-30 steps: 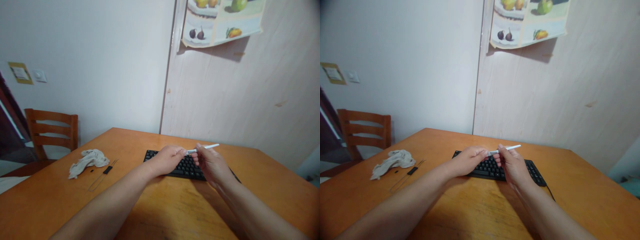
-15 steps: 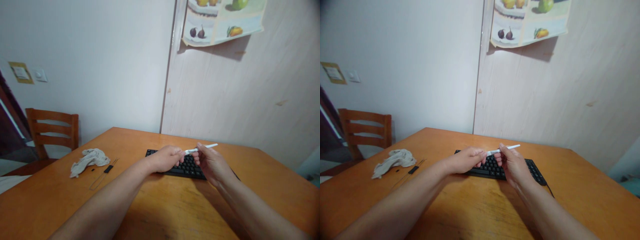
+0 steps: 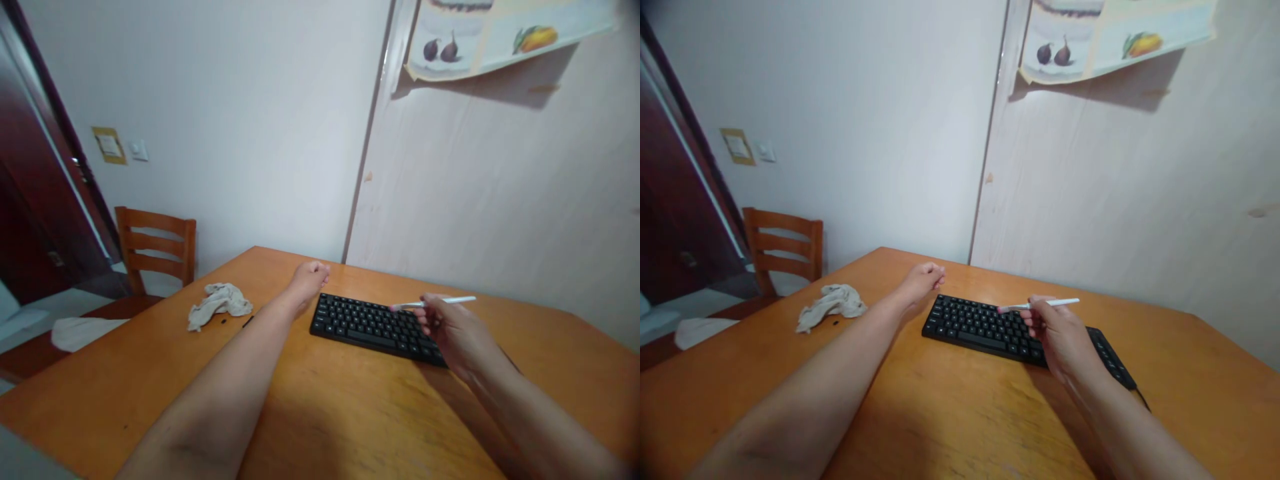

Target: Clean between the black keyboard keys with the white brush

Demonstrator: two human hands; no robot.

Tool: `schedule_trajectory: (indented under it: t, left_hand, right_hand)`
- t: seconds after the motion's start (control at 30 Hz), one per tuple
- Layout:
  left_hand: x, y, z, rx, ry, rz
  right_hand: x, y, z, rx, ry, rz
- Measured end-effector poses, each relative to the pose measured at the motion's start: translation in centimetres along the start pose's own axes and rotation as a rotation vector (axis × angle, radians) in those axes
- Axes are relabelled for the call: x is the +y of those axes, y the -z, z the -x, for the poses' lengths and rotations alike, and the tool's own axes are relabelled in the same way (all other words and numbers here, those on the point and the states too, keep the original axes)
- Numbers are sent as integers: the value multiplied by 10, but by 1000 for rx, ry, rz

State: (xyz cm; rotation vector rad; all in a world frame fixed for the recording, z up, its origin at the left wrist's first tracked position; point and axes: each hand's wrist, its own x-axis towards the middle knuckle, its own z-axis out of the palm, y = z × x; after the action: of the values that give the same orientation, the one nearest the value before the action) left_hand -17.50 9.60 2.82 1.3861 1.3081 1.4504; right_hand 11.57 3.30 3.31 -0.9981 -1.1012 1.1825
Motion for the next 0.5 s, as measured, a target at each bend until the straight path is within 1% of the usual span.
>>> schedule_trajectory:
  t: [0.1, 0.2, 0.37, 0.5]
  left_hand:
    - [-19, 1, -4, 36, 62, 51]
    - [-31, -1, -5, 36, 125, 95]
    - [-40, -4, -3, -13, 191, 167]
    - [-44, -5, 0, -35, 220, 190]
  right_hand:
    - [0, -5, 4, 5, -72, -1]
    - [-1, -11, 8, 10, -64, 49]
    - [-1, -22, 12, -5, -17, 238]
    - [-2, -26, 8, -85, -18, 314]
